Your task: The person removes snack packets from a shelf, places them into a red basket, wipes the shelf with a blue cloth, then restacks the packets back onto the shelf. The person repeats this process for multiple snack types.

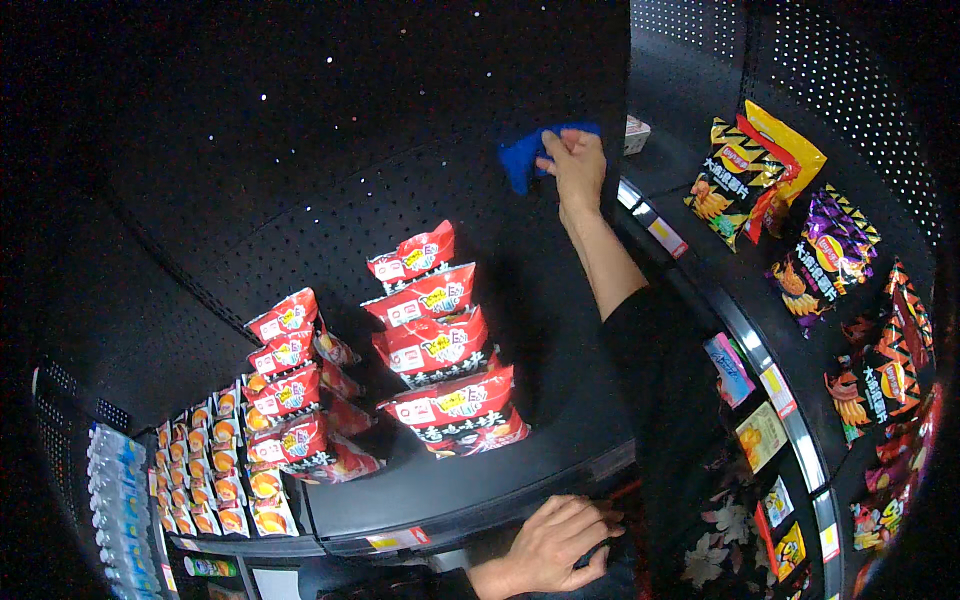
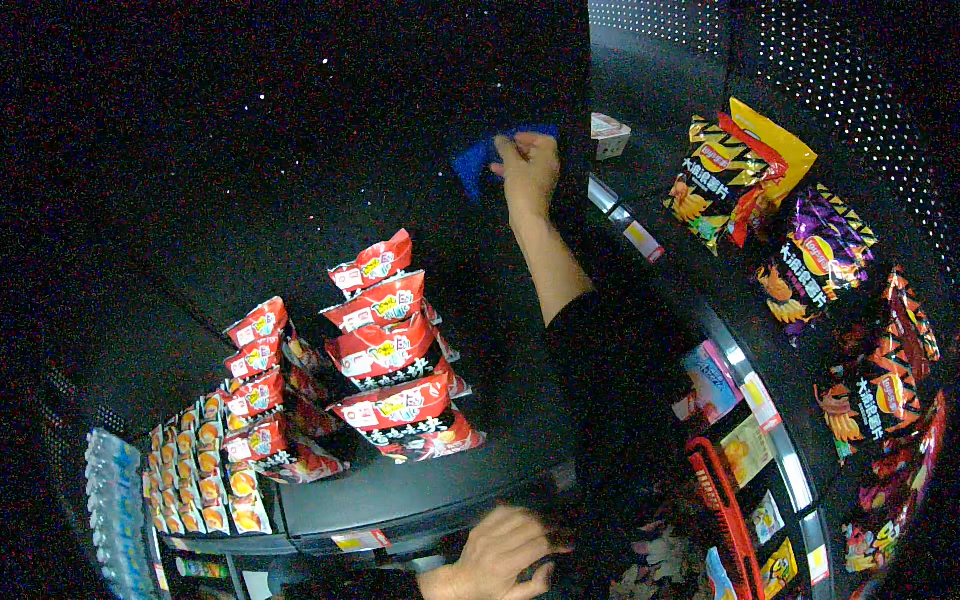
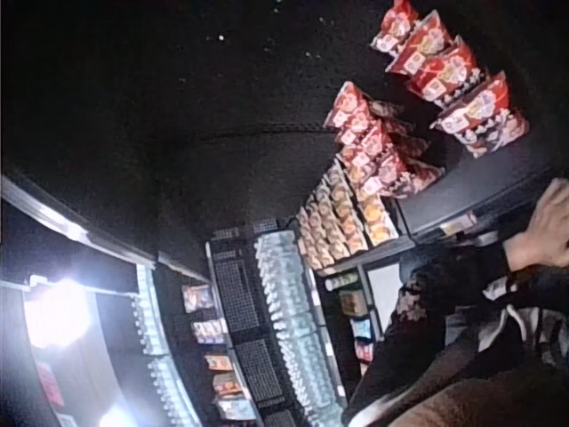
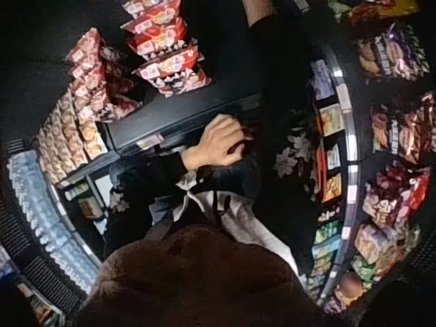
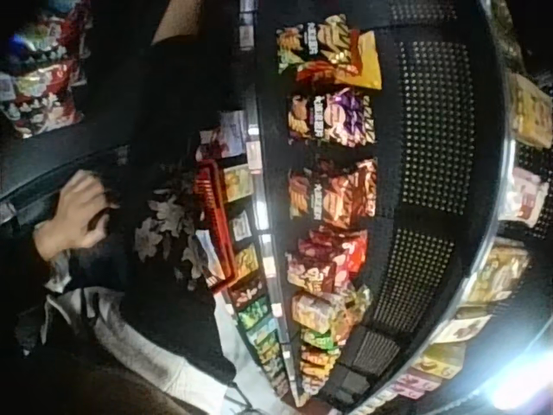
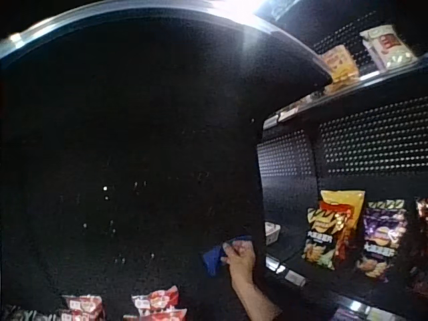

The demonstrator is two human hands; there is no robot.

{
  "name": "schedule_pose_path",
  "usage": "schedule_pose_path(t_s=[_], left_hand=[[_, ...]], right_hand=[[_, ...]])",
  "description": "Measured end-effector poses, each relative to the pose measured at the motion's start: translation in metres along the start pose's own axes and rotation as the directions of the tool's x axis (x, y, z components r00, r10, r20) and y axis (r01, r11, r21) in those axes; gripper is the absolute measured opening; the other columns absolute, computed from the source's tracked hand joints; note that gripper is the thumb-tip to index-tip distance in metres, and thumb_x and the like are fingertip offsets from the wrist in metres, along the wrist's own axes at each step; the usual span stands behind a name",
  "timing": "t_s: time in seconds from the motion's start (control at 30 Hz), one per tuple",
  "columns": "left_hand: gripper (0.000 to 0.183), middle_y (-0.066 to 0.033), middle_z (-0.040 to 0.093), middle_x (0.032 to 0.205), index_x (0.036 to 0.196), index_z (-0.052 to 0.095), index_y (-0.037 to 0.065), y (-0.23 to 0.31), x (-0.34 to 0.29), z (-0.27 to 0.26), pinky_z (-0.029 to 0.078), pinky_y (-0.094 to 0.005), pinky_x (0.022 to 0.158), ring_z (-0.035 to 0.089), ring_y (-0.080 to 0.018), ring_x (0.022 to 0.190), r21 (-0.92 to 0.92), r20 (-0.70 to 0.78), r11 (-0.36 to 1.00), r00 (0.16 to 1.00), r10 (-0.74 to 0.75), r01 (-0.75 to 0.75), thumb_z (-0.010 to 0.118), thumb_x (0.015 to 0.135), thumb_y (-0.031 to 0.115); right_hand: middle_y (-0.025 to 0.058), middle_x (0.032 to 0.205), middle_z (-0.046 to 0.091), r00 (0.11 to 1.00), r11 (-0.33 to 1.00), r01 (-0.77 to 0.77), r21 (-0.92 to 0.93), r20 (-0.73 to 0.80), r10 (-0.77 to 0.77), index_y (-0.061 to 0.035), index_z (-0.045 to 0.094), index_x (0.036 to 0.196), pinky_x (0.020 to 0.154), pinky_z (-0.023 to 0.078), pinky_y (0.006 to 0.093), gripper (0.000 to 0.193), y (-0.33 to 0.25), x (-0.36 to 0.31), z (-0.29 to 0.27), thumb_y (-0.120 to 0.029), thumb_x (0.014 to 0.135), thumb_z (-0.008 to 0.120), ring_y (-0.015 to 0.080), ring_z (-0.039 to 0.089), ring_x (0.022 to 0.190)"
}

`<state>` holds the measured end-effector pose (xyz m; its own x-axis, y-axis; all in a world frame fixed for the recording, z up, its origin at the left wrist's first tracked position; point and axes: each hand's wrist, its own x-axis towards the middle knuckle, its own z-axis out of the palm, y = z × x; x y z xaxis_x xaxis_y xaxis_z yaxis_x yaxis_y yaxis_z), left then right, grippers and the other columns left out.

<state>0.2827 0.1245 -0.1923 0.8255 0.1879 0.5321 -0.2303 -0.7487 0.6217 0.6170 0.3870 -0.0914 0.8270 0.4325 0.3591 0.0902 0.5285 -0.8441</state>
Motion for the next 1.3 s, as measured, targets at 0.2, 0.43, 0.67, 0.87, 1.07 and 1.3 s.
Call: schedule_pose_path(t_s=[0.2, 0.43, 0.67, 0.87, 1.07, 1.3], left_hand=[[0.021, -0.0135, 0.064, 0.093, 0.093, 0.07, 0.005, -0.001, -0.001, 0.003, 0.052, -0.047, 0.084, 0.064, -0.0359, 0.09, 0.011, -0.024, 1.0, 1.0, 0.007, -0.007, 0.074, 0.075, 0.015], [0.022, -0.0137, 0.063, 0.093, 0.094, 0.07, 0.004, 0.002, -0.005, 0.003, 0.052, -0.0468, 0.082, 0.063, -0.0367, 0.089, 0.054, -0.051, 0.998, 0.998, 0.025, -0.022, 0.074, 0.075, 0.014], [0.022, -0.0135, 0.065, 0.094, 0.096, 0.071, 0.005, -0.002, -0.01, 0.003, 0.052, -0.0465, 0.084, 0.064, -0.0364, 0.091, 0.051, -0.052, 0.998, 0.998, 0.027, -0.025, 0.074, 0.075, 0.013], [0.025, -0.0113, 0.072, 0.114, 0.111, 0.074, 0.006, -0.001, -0.012, 0.004, 0.049, -0.0411, 0.101, 0.067, -0.0293, 0.108, -0.016, 0.032, 0.997, 0.997, -0.075, 0.075, 0.072, 0.09, 0.018], [0.025, -0.0144, 0.07, 0.111, 0.108, 0.073, 0.003, -0.004, -0.013, 0.009, 0.049, -0.0436, 0.102, 0.066, -0.0316, 0.107, -0.059, -0.006, 0.996, 0.998, -0.067, 0.067, 0.074, 0.088, 0.018], [0.022, -0.0148, 0.068, 0.106, 0.098, 0.071, 0.001, -0.006, -0.017, 0.011, 0.05, -0.045, 0.102, 0.065, -0.033, 0.103, -0.053, 0.009, 0.994, 0.996, -0.093, 0.093, 0.076, 0.086, 0.018]], right_hand=[[0.0102, 0.124, 0.062, 0.978, 0.974, -0.209, -0.087, -0.037, 0.207, -0.0094, 0.06, 0.123, 0.081, 0.062, 0.0391, 0.041, 0.061, -0.033, -0.026, -0.025, 0.094, 0.084, 0.0216, 0.065, 0.104], [0.0197, 0.138, 0.058, 0.794, 0.807, -0.586, 0.072, -0.15, 0.59, -0.0062, 0.054, 0.138, 0.093, 0.064, 0.056, 0.053, 0.103, -0.068, -0.033, -0.027, 0.097, 0.08, 0.0356, 0.063, 0.124], [0.0198, 0.123, 0.066, 0.919, 0.921, -0.382, 0.074, -0.075, 0.387, 0.0021, 0.056, 0.137, 0.086, 0.067, 0.046, 0.049, 0.04, -0.05, 0.007, -0.008, 0.094, 0.076, 0.0312, 0.071, 0.108], [0.0233, 0.117, 0.067, 0.992, 0.994, 0.1, 0.038, 0.069, -0.103, 0.0076, 0.055, 0.129, 0.075, 0.065, 0.0367, 0.044, -0.047, -0.021, 0.066, -0.006, 0.093, 0.076, 0.0271, 0.073, 0.095], [0.019, 0.111, 0.068, 0.989, 0.974, 0.149, -0.168, 0.047, -0.143, 0.0025, 0.057, 0.121, 0.068, 0.062, 0.0349, 0.033, 0.006, -0.051, 0.049, -0.006, 0.094, 0.075, 0.024, 0.072, 0.088], [0.0121, 0.104, 0.064, 0.995, 0.975, -0.037, -0.218, -0.096, 0.016, -0.0034, 0.056, 0.114, 0.077, 0.058, 0.0391, 0.036, 0.146, -0.085, 0.008, -0.006, 0.086, 0.079, 0.0234, 0.065, 0.091]])
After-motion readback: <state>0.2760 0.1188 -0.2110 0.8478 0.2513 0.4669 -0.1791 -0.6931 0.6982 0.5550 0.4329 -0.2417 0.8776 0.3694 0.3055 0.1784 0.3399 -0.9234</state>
